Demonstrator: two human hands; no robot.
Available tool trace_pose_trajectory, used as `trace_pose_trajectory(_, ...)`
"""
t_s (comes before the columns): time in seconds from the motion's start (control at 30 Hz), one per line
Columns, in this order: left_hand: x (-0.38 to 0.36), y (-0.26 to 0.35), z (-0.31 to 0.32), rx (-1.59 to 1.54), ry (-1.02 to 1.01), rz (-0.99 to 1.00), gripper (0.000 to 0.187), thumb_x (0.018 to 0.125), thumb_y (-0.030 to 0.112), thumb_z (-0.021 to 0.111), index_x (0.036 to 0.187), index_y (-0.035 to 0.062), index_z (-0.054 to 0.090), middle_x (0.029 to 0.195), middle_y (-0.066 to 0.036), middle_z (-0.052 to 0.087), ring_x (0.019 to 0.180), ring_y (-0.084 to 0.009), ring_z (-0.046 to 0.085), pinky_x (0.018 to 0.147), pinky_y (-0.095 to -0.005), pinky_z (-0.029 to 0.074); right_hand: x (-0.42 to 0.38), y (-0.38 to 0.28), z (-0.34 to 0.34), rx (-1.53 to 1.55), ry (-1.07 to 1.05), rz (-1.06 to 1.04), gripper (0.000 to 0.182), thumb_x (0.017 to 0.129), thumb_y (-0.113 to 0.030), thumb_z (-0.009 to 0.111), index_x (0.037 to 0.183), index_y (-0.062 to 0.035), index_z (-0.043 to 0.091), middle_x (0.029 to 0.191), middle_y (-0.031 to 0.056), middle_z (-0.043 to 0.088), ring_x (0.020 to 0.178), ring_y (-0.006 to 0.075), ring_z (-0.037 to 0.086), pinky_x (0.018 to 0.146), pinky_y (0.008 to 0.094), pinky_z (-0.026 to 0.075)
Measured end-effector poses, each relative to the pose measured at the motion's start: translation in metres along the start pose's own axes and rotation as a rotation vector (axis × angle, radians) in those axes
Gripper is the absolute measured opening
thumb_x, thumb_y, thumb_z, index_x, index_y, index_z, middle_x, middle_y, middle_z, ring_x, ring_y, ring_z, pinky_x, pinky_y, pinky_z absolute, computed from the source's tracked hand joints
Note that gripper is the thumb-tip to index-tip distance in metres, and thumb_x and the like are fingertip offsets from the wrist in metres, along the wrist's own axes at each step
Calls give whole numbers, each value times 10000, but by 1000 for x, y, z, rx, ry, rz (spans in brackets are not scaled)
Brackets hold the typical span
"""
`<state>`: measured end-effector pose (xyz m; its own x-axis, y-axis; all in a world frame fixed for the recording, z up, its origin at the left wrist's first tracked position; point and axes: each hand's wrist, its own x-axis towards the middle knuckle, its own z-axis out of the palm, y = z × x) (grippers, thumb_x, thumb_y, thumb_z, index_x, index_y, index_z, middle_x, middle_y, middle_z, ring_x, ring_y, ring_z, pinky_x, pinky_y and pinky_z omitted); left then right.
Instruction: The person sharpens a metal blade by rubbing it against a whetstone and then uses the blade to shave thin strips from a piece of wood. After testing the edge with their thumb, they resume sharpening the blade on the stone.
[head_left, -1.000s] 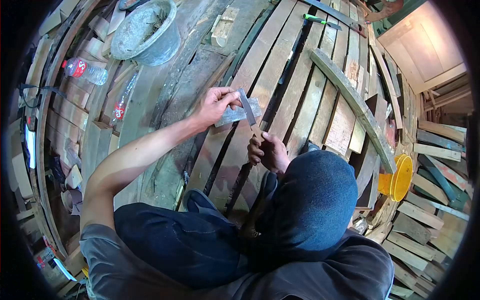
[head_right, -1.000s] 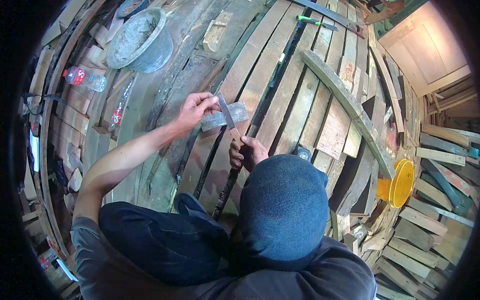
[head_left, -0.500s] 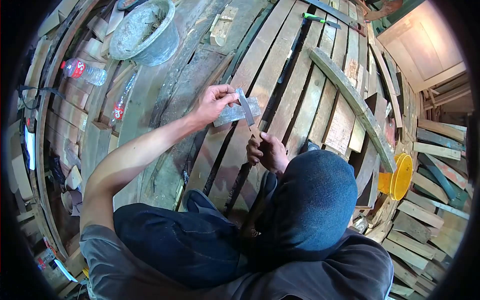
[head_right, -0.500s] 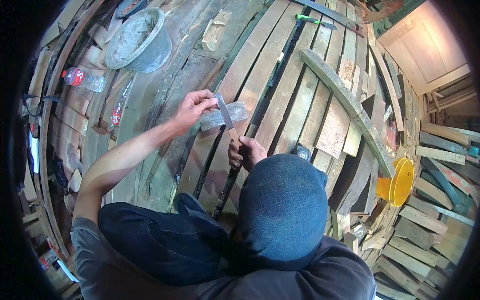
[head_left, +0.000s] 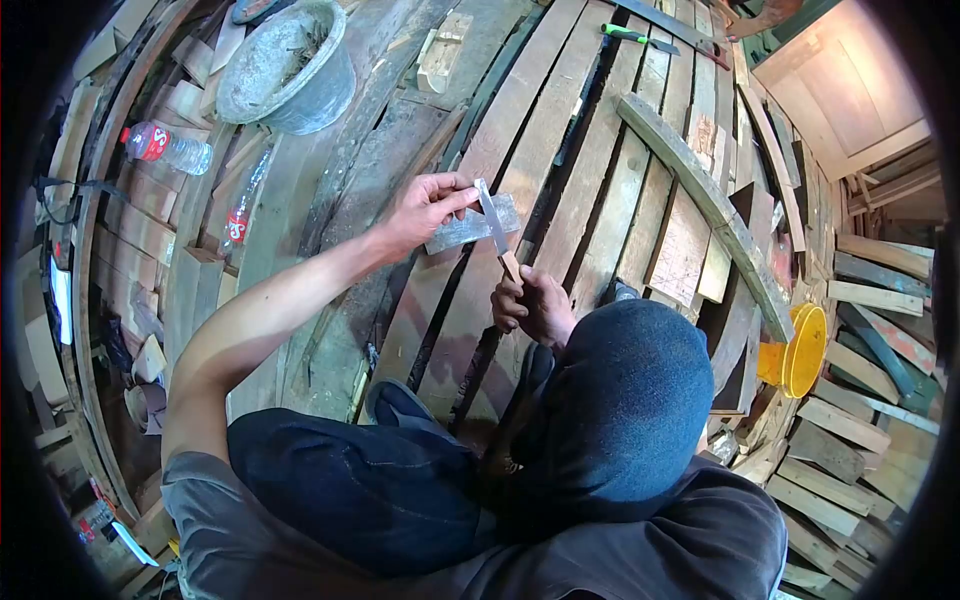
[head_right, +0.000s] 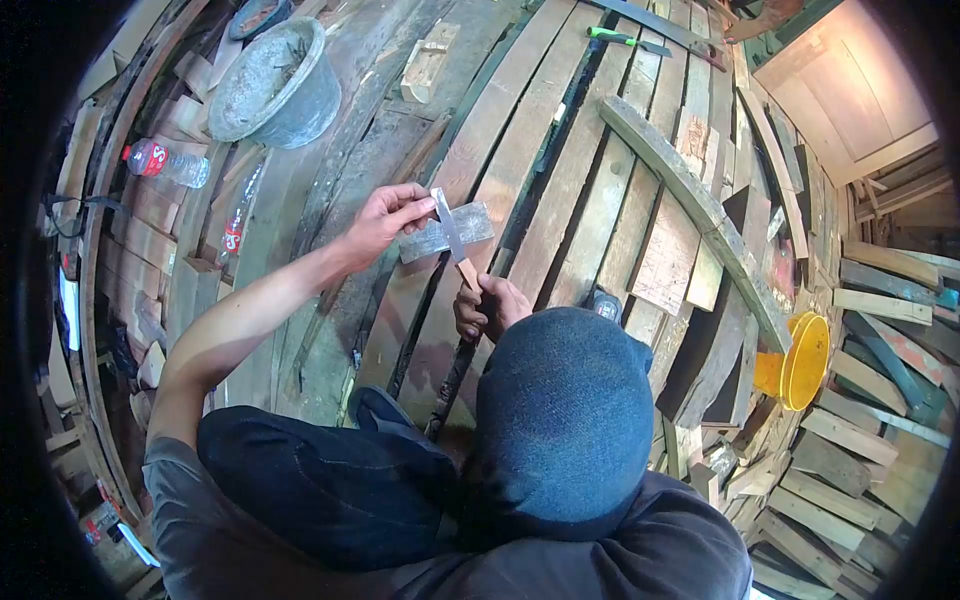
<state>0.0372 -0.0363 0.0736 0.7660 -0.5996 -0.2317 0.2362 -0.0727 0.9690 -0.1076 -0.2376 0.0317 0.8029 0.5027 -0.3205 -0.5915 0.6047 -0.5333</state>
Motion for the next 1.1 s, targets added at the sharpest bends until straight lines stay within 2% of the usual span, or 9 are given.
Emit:
trace_pose_trajectory(0.17, -3, 3, 1, -79, -29, -41, 253, 982, 235, 562, 1133, 55, 654, 794, 53, 567, 710, -27, 478, 627, -197, 372, 0, 1, 1, 44, 4, -14, 392, 968, -446, 387, 724, -139, 390, 545, -1, 345, 521, 194, 411, 547, 332, 347)
trace_pose_trajectory(0.27, -1, -2, -1, -119, -59, -28, 260, 971, 246, 582, 1161, 93, 672, 854, 60, 612, 724, -12, 489, 621, -188, 385, 0, 1, 3, 101, 7, -45, 367, 967, -406, 391, 731, -126, 419, 517, 8, 345, 478, 201, 411, 509, 336, 343)
trace_pose_trajectory(0.53, -2, -1, -1, -118, -80, -11, 248, 978, 252, 573, 1154, 103, 665, 948, 47, 638, 768, -29, 528, 638, -185, 405, 0, 0, 6, 97, 8, -79, 372, 970, -409, 384, 715, -137, 388, 522, 6, 334, 481, 192, 390, 509, 332, 345)
trace_pose_trajectory(0.63, -2, 2, 1, -105, -72, 0, 254, 979, 254, 570, 1155, 96, 661, 970, 39, 642, 786, -36, 541, 640, -187, 408, 0, -3, 9, 33, 14, -82, 409, 981, -454, 361, 699, -158, 357, 520, -27, 316, 485, 170, 386, 510, 319, 350)
trace_pose_trajectory(0.93, 0, 5, -2, -62, -86, -8, 271, 996, 238, 534, 1190, 70, 620, 968, 36, 619, 833, -46, 550, 676, -193, 417, 0, -2, 3, -20, 79, -44, 427, 969, -489, 382, 763, -116, 411, 595, 13, 372, 541, 190, 404, 553, 335, 356)
trace_pose_trajectory(1.03, -1, 3, -4, -92, -87, -24, 281, 991, 241, 537, 1197, 67, 615, 983, 29, 625, 839, -48, 551, 681, -195, 414, 1, -7, 5, -36, 48, -57, 405, 985, -454, 405, 791, -98, 432, 627, 19, 394, 548, 179, 413, 554, 326, 372)
trace_pose_trajectory(1.1, -2, 5, -3, -185, -91, -55, 279, 983, 251, 551, 1183, 73, 630, 994, 19, 638, 830, -49, 546, 674, -194, 407, 0, -8, 10, -216, 126, -116, 370, 1006, -392, 413, 804, -83, 442, 646, 22, 403, 558, 168, 428, 555, 310, 389)
